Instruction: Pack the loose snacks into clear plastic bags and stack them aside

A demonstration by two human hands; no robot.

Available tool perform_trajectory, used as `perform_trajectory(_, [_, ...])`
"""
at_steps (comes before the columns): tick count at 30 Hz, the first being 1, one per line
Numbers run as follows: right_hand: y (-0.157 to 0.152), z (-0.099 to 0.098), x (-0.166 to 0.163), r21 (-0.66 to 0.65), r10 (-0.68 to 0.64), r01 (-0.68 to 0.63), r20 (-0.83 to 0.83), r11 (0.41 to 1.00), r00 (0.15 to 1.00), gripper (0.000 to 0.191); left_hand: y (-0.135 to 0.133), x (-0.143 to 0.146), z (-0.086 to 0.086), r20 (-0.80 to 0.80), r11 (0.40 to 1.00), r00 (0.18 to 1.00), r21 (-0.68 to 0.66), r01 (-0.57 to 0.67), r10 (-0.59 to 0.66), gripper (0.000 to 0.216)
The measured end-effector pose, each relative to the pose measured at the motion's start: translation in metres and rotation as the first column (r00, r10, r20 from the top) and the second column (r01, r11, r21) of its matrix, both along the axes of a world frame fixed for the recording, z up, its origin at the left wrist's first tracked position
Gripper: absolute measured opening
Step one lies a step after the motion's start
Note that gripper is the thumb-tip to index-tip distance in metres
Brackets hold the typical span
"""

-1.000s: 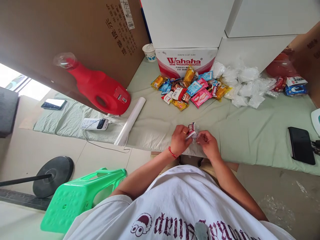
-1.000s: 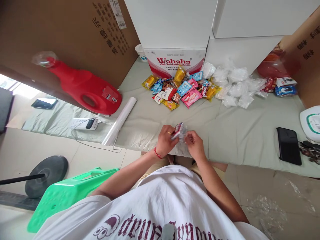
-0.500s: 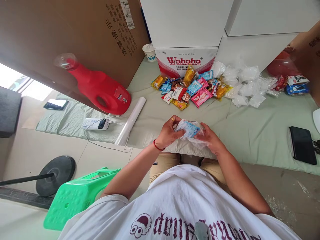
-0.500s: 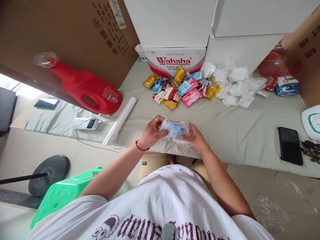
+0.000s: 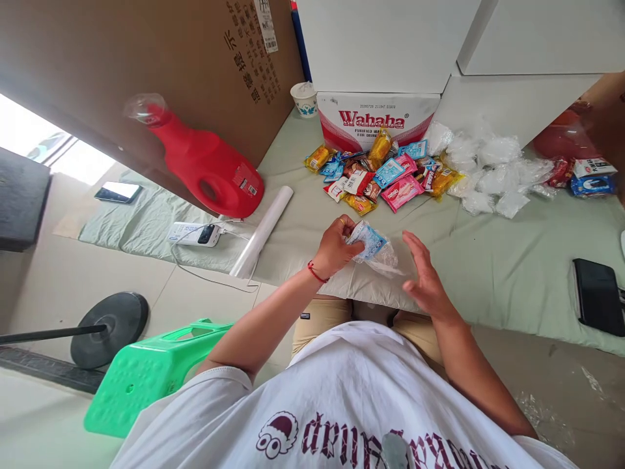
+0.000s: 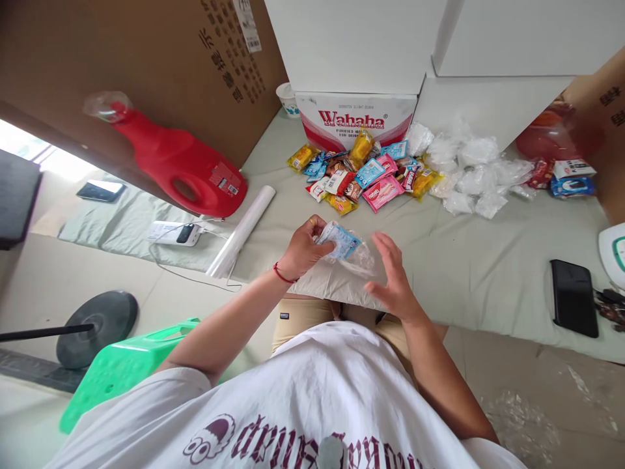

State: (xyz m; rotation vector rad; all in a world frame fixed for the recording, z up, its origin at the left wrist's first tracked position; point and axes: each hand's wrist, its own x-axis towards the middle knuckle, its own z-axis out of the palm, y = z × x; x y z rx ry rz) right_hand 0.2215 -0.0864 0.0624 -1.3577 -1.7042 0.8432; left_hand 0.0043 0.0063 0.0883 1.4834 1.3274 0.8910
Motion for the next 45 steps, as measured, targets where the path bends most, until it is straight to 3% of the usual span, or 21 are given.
perform_trajectory(1, [-0.001, 0.003, -0.004, 0.054, -0.024, 0.019, 0.087, 0.998, 0.996, 0.092, 0.0, 0.0, -0.001, 0.021, 1.0, 1.0, -0.007, 0.002, -0.002, 0.028])
perform_trajectory(3, [0.0, 0.0, -0.011, 0.068, -0.088, 0.08, 0.137, 0.995, 0.987, 0.062, 0.0, -0.001, 0.0, 0.076, 1.0, 0.997, -0.025, 0.011, -0.009, 0.029])
perform_trajectory(5, [0.004, -0.012, -0.014, -0.001, -0.184, 0.184, 0.045, 0.983, 0.982, 0.035, -0.002, -0.004, 0.002, 0.16, 0.999, 0.987, -0.046, 0.02, -0.012, 0.031])
perform_trajectory(6, [0.007, -0.021, -0.013, -0.044, -0.231, 0.23, -0.021, 0.972, 0.973, 0.03, -0.003, -0.006, 0.003, 0.207, 0.998, 0.978, -0.06, 0.029, -0.016, 0.033])
perform_trajectory(8, [0.013, -0.036, -0.007, -0.108, -0.29, 0.277, -0.129, 0.955, 0.948, 0.028, -0.005, -0.009, 0.007, 0.287, 0.994, 0.957, -0.094, 0.064, -0.034, 0.038])
perform_trajectory(10, [0.018, -0.045, 0.0, -0.109, -0.262, 0.245, -0.18, 0.963, 0.948, 0.027, -0.009, -0.013, 0.011, 0.335, 0.983, 0.938, -0.126, 0.133, -0.084, 0.041])
perform_trajectory(13, [0.024, -0.046, 0.008, -0.123, -0.116, 0.084, -0.287, 0.989, 0.951, 0.028, -0.012, -0.017, 0.018, 0.384, 0.953, 0.905, -0.16, 0.259, -0.181, 0.041])
perform_trajectory(16, [0.027, -0.042, 0.009, -0.277, -0.053, -0.103, -0.505, 0.955, 0.862, 0.035, -0.011, -0.019, 0.023, 0.408, 0.94, 0.885, -0.147, 0.307, -0.226, 0.041])
perform_trajectory(18, [0.027, -0.04, 0.003, -0.375, -0.124, -0.134, -0.589, 0.917, 0.798, 0.038, -0.01, -0.017, 0.024, 0.346, 0.957, 0.909, -0.087, 0.277, -0.232, 0.038])
perform_trajectory(21, [0.025, -0.042, -0.014, -0.476, -0.269, -0.072, -0.609, 0.876, 0.747, 0.044, -0.013, -0.008, 0.021, 0.081, 0.977, 0.979, 0.125, 0.174, -0.185, 0.027])
perform_trajectory(24, [0.02, -0.043, -0.034, -0.54, -0.337, -0.045, -0.586, 0.841, 0.737, 0.032, -0.025, 0.009, 0.009, -0.271, 0.899, 0.96, 0.398, 0.182, -0.074, 0.016])
perform_trajectory(28, [0.014, -0.041, -0.045, -0.544, -0.403, -0.035, -0.661, 0.838, 0.633, 0.018, -0.043, 0.024, -0.023, -0.569, 0.681, 0.822, 0.596, 0.425, -0.015, 0.002])
perform_trajectory(31, [0.008, -0.037, -0.041, -0.49, -0.378, -0.143, -0.8, 0.86, 0.466, 0.015, -0.047, 0.024, -0.046, -0.621, 0.56, 0.782, 0.63, 0.539, -0.055, 0.015])
perform_trajectory(34, [0.001, -0.038, -0.036, -0.45, -0.363, -0.275, -0.878, 0.85, 0.313, 0.018, -0.044, 0.02, -0.056, -0.604, 0.538, 0.774, 0.595, 0.597, -0.191, 0.022])
perform_trajectory(37, [-0.002, -0.044, -0.033, -0.492, -0.423, -0.22, -0.856, 0.842, 0.296, 0.021, -0.045, 0.019, -0.054, -0.493, 0.52, 0.764, 0.56, 0.645, -0.417, 0.024])
perform_trajectory(38, [-0.001, -0.046, -0.031, -0.505, -0.441, -0.169, -0.842, 0.846, 0.31, 0.023, -0.046, 0.019, -0.053, -0.407, 0.539, 0.778, 0.563, 0.626, -0.479, 0.026])
perform_trajectory(39, [0.0, -0.048, -0.03, -0.511, -0.453, -0.119, -0.83, 0.851, 0.325, 0.026, -0.048, 0.02, -0.052, -0.292, 0.597, 0.814, 0.564, 0.571, -0.502, 0.028])
perform_trajectory(41, [0.004, -0.05, -0.025, -0.504, -0.458, -0.045, -0.816, 0.863, 0.353, 0.031, -0.052, 0.026, -0.051, -0.015, 0.81, 0.925, 0.477, 0.34, -0.379, 0.03])
perform_trajectory(42, [0.005, -0.05, -0.023, -0.491, -0.448, -0.02, -0.811, 0.871, 0.377, 0.035, -0.053, 0.031, -0.052, 0.105, 0.911, 0.962, 0.362, 0.2, -0.253, 0.03])
perform_trajectory(43, [0.006, -0.05, -0.02, -0.472, -0.427, -0.006, -0.802, 0.881, 0.417, 0.038, -0.054, 0.036, -0.053, 0.187, 0.972, 0.974, 0.217, 0.088, -0.13, 0.03])
perform_trajectory(45, [0.004, -0.049, -0.014, -0.434, -0.373, 0.019, -0.75, 0.901, 0.546, 0.04, -0.052, 0.051, -0.055, 0.255, 0.999, 0.966, -0.031, 0.04, -0.031, 0.036])
